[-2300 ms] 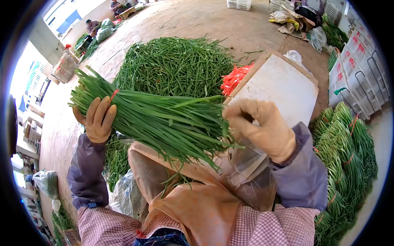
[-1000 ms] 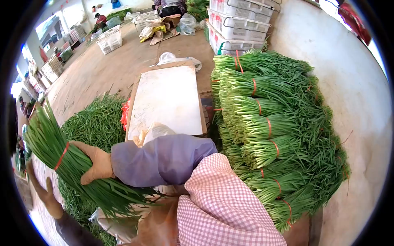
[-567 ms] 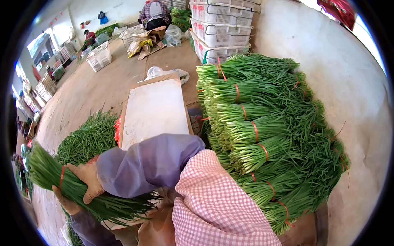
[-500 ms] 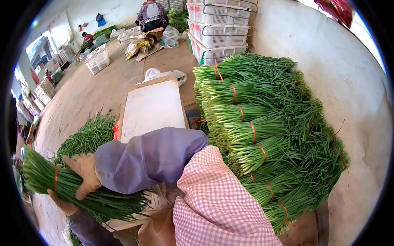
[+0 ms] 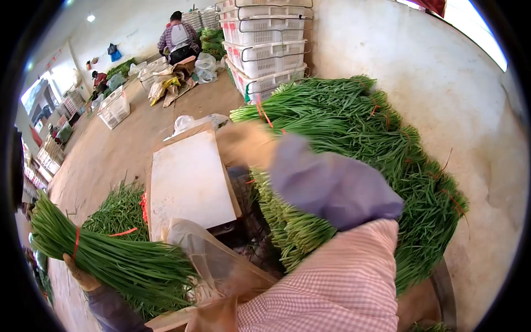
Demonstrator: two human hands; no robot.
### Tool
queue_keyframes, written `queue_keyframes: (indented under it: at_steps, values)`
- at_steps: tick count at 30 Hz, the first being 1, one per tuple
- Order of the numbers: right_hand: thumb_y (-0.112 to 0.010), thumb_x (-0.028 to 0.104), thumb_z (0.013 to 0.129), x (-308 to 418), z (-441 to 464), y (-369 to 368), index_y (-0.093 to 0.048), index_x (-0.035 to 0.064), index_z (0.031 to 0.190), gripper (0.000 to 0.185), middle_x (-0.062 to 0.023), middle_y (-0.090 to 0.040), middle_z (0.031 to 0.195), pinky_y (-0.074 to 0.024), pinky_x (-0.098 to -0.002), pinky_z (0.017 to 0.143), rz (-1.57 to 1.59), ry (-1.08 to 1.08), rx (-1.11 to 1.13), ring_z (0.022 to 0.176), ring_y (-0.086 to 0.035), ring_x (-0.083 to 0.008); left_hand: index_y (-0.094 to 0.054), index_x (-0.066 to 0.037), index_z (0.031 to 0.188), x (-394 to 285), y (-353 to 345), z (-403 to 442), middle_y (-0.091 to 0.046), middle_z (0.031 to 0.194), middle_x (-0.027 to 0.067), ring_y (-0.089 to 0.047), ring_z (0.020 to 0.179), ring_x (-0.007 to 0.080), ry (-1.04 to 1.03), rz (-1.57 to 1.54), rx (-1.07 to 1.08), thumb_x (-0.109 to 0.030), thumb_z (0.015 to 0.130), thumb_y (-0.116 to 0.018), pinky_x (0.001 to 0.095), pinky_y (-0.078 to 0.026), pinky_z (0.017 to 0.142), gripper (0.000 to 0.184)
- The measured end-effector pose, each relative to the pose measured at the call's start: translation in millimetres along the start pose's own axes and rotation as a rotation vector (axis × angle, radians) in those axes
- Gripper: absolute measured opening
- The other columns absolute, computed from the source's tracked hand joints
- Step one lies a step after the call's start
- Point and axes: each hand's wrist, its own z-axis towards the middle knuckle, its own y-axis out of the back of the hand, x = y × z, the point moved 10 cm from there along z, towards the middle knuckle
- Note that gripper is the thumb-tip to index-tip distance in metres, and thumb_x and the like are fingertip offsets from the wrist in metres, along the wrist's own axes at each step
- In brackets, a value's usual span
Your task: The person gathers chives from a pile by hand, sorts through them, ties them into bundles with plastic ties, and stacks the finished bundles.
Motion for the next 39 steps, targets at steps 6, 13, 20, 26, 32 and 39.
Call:
queue_keyframes:
  at_steps: [6,13,20,26,32,39]
  values:
    - [-0.062,0.016,0.085,-115.3,-126.9,312.2,-0.065,-0.0012,0.09,0.018,-0.0034,-0.06,0.073,-0.044,-0.0284,0.061,-0.14,-0.194,-0.884,0.065,-0.053,-0.0117,-0.045,-0.001,0.134,24.1,34.0,8.7,-0.06,0.117,0.0153,-0.062,0.098,0.0326,0.144,0.07,-0.111,-0.054,0.089,-0.053,0.0503,-0.052,0.086,0.069]
    - [-0.063,0.013,0.087,-222.2,-168.8,359.5,-0.061,0.0024,0.119,0.034,-0.0147,-0.063,0.117,-0.0464,-0.0381,0.092,-0.447,-0.32,-0.888,0.11,-0.059,-0.0288,-0.05,-0.004,0.13,34.6,26.7,20.3,-0.063,0.114,0.0127,-0.062,0.098,0.0273,0.202,0.101,-0.12,-0.048,0.092,-0.052,0.045,-0.051,0.088,0.058]
    - [-0.061,0.02,0.089,-221.3,-159.6,348.3,-0.046,0.0039,0.135,0.051,-0.0168,-0.047,0.138,-0.036,-0.0377,0.106,-0.497,-0.498,-0.728,0.133,-0.04,-0.0305,-0.05,-0.004,0.129,35.1,20.7,16.8,-0.062,0.114,0.0132,-0.062,0.097,0.0273,0.237,0.105,-0.072,-0.048,0.09,-0.055,0.0444,-0.053,0.086,0.059]
    - [-0.059,0.021,0.09,-195.8,-128.8,335.5,-0.058,0.0009,0.113,0.031,-0.019,-0.06,0.113,-0.0458,-0.0416,0.084,-0.883,-0.452,-0.551,0.101,-0.059,-0.033,-0.044,-0.004,0.135,43.0,38.7,10.6,-0.06,0.12,0.0123,-0.061,0.101,0.0273,0.231,0.118,-0.117,-0.046,0.088,-0.059,0.0442,-0.053,0.086,0.065]
    - [-0.06,0.023,0.089,-206.7,-135.3,337.8,-0.057,0.0024,0.094,0.022,-0.0164,-0.058,0.092,-0.0463,-0.0436,0.073,-1.37,-0.328,-0.728,0.086,-0.057,-0.0374,-0.044,-0.004,0.135,45.0,31.5,1.5,-0.059,0.119,0.0122,-0.062,0.1,0.0261,0.213,0.202,-0.151,-0.043,0.088,-0.059,0.0419,-0.055,0.083,0.063]
    - [-0.057,0.025,0.093,-246.7,-167.8,368.0,-0.057,0.0042,0.082,0.024,-0.0087,-0.058,0.076,-0.0441,-0.0356,0.06,-0.486,-0.299,-0.815,0.069,-0.055,-0.0196,-0.046,-0.004,0.132,52.6,46.1,-5.6,-0.06,0.117,0.0133,-0.064,0.094,0.0265,0.141,0.257,-0.212,-0.039,0.089,-0.059,0.0404,-0.057,0.081,0.057]
